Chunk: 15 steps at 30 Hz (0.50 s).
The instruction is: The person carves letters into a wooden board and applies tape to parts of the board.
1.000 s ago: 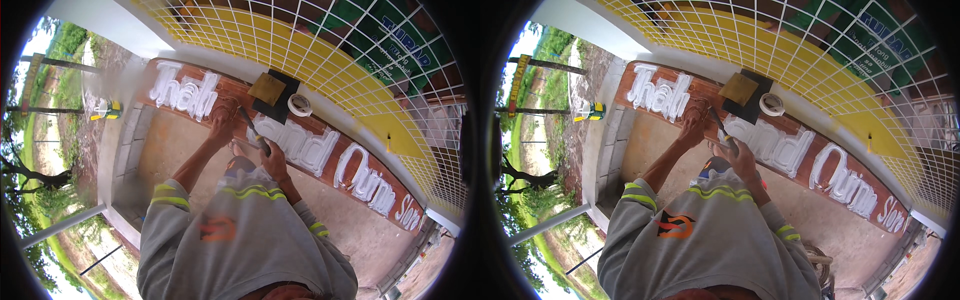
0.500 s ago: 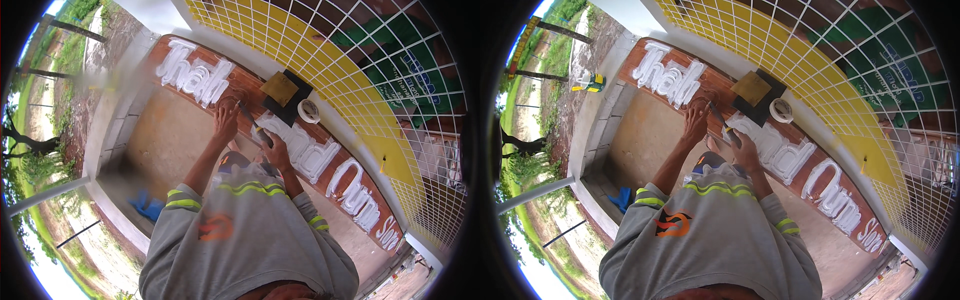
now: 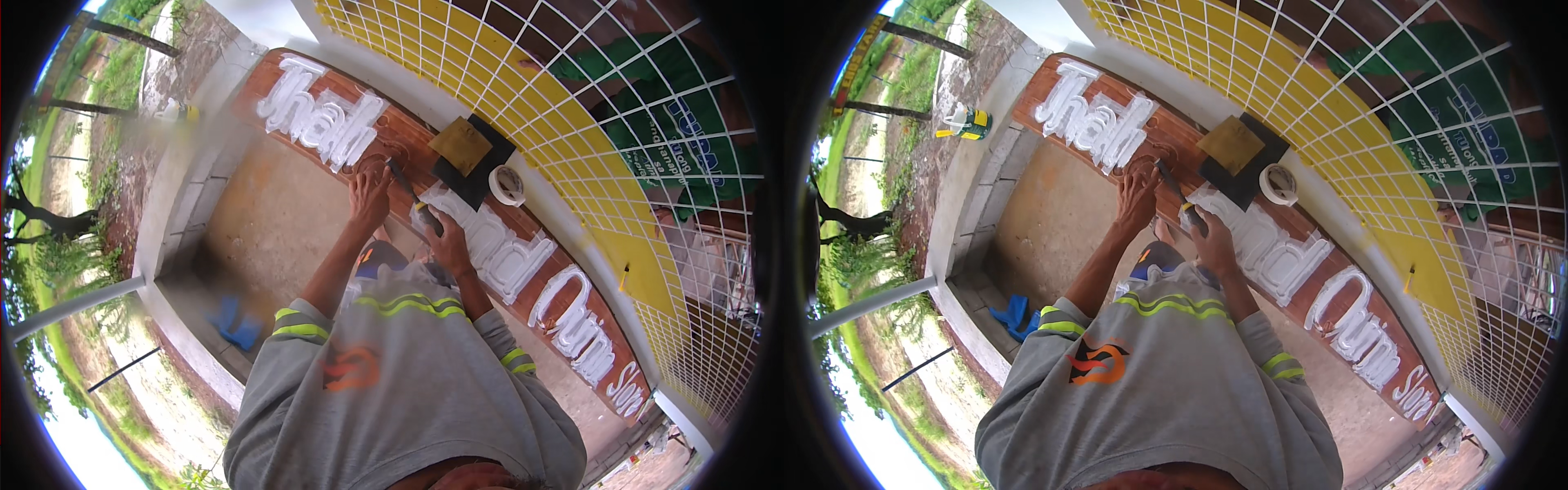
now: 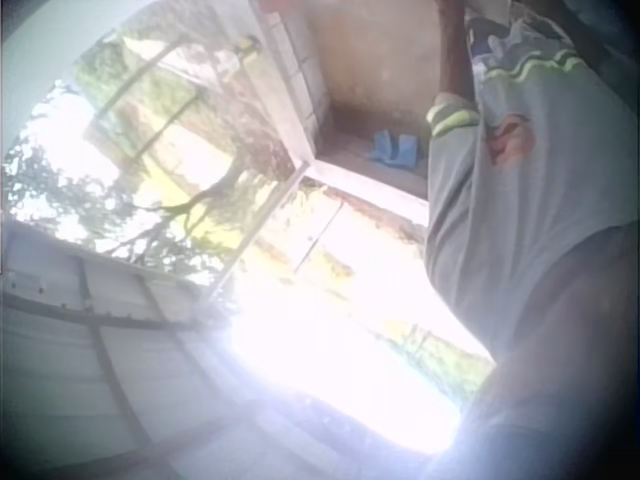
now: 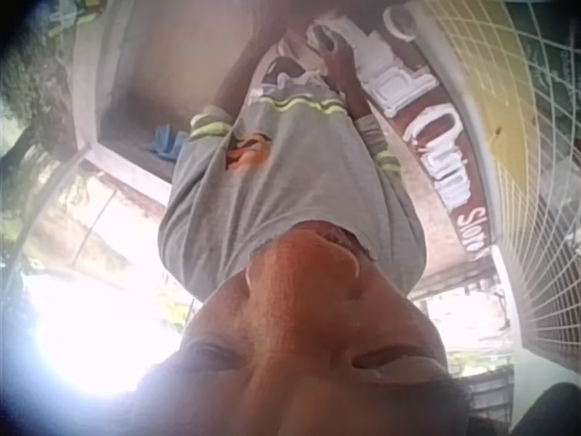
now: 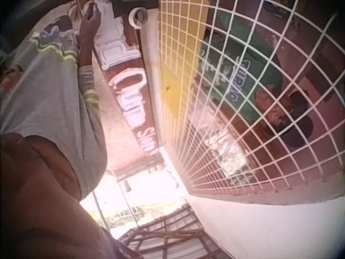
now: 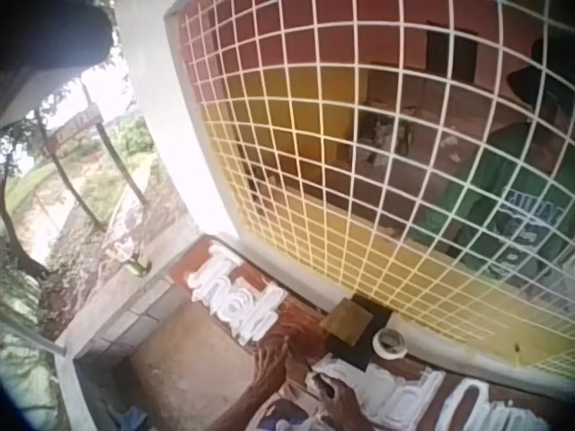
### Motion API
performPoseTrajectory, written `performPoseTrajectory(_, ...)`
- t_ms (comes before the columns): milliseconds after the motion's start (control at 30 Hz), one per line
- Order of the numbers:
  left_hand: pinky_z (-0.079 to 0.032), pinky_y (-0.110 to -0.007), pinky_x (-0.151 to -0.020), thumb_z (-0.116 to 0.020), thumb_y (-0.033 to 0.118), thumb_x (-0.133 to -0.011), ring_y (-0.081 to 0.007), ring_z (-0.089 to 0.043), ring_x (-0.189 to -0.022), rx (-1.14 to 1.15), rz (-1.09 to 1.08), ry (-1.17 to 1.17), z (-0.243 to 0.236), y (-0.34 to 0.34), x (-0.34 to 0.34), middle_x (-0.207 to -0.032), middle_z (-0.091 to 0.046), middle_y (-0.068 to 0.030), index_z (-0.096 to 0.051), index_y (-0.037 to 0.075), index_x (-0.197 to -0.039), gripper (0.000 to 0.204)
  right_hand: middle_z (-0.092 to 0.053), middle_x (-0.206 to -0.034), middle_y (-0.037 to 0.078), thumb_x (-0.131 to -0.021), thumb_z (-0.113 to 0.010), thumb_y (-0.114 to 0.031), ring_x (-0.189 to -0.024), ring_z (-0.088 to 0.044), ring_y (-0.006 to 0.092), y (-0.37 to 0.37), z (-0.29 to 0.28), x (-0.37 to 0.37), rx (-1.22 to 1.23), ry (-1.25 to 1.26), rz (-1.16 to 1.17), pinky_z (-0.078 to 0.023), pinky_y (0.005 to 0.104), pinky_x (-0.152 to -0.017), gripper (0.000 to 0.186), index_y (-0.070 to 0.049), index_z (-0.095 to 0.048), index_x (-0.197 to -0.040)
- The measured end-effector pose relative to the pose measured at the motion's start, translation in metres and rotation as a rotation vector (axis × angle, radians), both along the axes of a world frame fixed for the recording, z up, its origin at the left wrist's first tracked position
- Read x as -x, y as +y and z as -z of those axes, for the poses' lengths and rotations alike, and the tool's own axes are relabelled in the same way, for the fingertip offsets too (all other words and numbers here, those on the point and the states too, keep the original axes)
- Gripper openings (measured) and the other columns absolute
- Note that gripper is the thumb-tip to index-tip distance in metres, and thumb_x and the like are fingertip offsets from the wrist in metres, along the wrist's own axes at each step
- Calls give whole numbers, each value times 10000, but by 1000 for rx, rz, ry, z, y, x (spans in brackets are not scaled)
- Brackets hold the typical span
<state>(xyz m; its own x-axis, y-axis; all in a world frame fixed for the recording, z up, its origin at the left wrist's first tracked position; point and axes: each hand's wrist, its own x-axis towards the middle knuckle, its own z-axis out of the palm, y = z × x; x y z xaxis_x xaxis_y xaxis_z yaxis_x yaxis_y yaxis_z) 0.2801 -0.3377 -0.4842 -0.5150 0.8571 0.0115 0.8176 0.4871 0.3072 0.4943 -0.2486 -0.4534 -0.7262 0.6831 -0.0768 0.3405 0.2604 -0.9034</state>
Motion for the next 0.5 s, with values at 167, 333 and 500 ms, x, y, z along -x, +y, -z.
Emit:
performPoseTrajectory(167,-363,-488,-1015,-592,68,-823,-357,-439,-1285,49,-5,-5,-4,2,2,-1346,-496,-164,-512,184,-1449,642,-644,-1224,261,-896,-645,-153,-1158,-617,406,13,-4,2,21,-34,-27,-481,411,-992,428,47,-602,-1272)
performPoseTrajectory(333,-348,-508,-1037,-591,61,-820,-360,-434,-1291,-8,-10,49,-3,2,2,-1370,-496,-166,-518,177,-1442,638,-647,-1215,265,-892,-651,-160,-1166,-614,396,34,-14,2,-58,-99,-116,-478,408,-994,423,37,-612,-1265)
performPoseTrajectory(500,-333,-530,-1063,-594,72,-816,-391,-399,-1349,64,-101,-147,-9,9,3,-1381,-513,-178,-515,176,-1445,643,-649,-1208,255,-882,-651,-163,-1160,-609,397,45,-13,13,-63,-96,-149,-472,419,-1002,441,19,-609,-1282)
